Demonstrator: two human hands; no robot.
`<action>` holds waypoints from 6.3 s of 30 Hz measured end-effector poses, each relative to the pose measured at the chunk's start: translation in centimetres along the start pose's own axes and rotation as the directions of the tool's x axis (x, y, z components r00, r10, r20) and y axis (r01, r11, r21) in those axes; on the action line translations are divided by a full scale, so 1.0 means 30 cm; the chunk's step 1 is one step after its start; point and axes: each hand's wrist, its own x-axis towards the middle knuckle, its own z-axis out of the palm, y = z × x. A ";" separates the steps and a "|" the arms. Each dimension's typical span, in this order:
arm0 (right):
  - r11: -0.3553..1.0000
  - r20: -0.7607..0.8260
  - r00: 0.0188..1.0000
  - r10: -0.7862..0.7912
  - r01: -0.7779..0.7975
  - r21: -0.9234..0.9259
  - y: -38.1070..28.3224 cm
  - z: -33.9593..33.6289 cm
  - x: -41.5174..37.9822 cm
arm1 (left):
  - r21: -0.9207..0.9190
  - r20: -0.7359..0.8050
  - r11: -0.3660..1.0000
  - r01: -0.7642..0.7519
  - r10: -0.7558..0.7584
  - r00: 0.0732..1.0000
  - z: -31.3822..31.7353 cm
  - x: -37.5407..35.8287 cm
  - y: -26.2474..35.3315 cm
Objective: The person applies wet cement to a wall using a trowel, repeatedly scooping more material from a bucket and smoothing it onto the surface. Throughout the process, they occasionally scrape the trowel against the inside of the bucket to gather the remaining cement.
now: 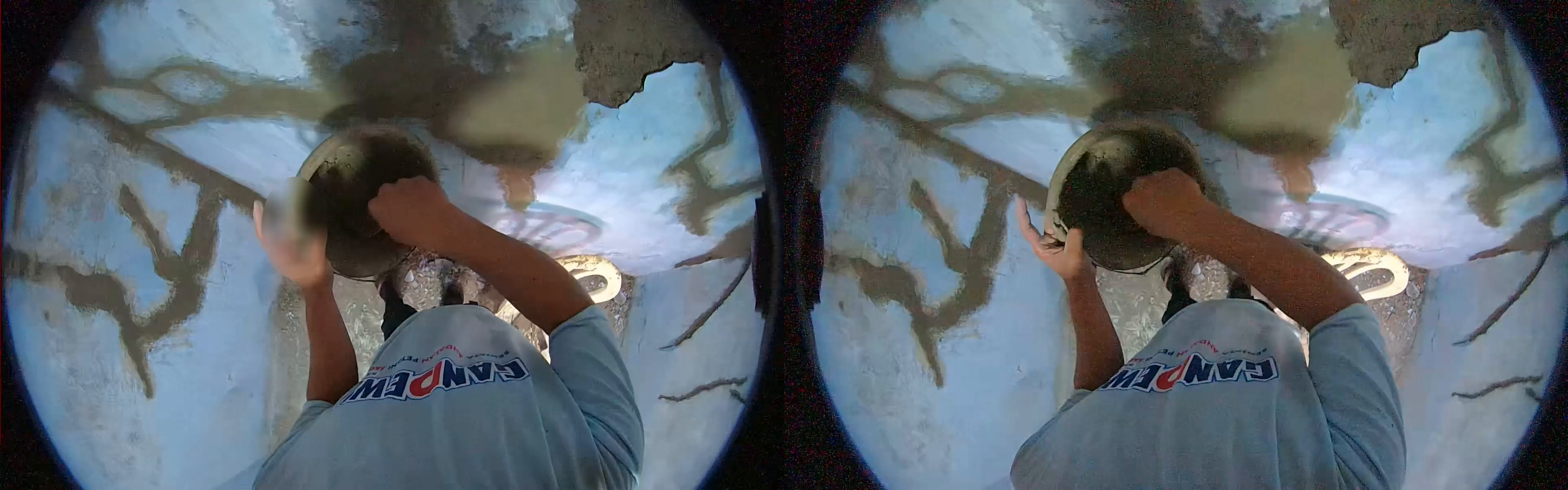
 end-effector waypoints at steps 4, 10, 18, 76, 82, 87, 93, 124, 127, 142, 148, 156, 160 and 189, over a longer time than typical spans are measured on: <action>0.998 -0.118 0.991 0.056 -0.055 0.016 0.060 0.056 0.014 | 0.043 -0.042 0.999 0.016 -0.014 0.999 0.034 -0.011 0.011; 1.000 0.118 0.993 0.019 -0.016 -0.026 0.104 0.114 -0.015 | 0.159 0.004 0.987 -0.003 0.003 1.000 0.006 -0.023 -0.024; 0.999 0.102 0.994 0.046 -0.047 0.006 0.125 0.110 0.004 | 0.052 -0.012 0.998 0.042 -0.041 0.999 0.046 -0.023 -0.036; 0.944 0.053 0.948 0.313 -0.317 0.090 0.053 0.117 -0.027 | 0.137 0.051 0.987 0.084 -0.092 0.994 0.075 -0.064 -0.051; 0.972 0.150 0.964 0.219 -0.229 0.053 0.048 0.197 -0.057 | 0.129 0.056 0.985 0.114 -0.122 0.991 0.064 -0.070 -0.066; 0.984 0.105 0.980 0.166 -0.171 0.039 0.138 0.146 0.017 | 0.176 0.072 0.981 0.076 -0.090 0.993 0.060 -0.067 -0.076; 0.971 0.035 0.979 0.202 -0.195 -0.141 0.109 0.085 0.027 | 0.111 0.032 0.987 0.117 -0.121 0.992 0.103 -0.033 -0.022; 0.858 0.090 0.994 0.061 -0.098 0.505 0.047 0.286 0.042 | 0.061 -0.096 0.998 0.017 -0.011 0.995 -0.006 -0.068 -0.001; 0.757 -0.198 0.976 0.088 0.064 0.650 0.075 0.423 -0.005 | 0.213 -0.146 0.963 0.163 -0.133 0.980 0.022 -0.107 -0.008; 0.509 0.097 0.730 0.676 -0.559 0.655 0.215 0.190 -0.655 | -0.006 -0.307 0.918 0.398 -0.380 0.873 -0.121 -0.226 -0.173; 0.609 -0.087 0.673 0.734 -0.596 0.523 0.387 0.275 -0.800 | 0.043 -0.303 0.898 0.437 -0.405 0.862 -0.180 -0.270 -0.207; 0.636 -0.074 0.640 0.765 -0.732 0.246 0.599 0.319 -0.803 | 0.063 -0.324 0.888 0.456 -0.414 0.851 -0.198 -0.302 -0.190; 0.608 0.001 0.631 0.776 -0.748 0.265 0.642 0.289 -0.773 | 0.089 -0.407 0.905 0.416 -0.348 0.845 -0.180 -0.311 -0.169; 0.692 0.031 0.692 0.721 -0.719 -0.062 0.633 0.296 -0.803 | 0.067 -0.372 0.904 0.421 -0.369 0.852 -0.175 -0.317 -0.228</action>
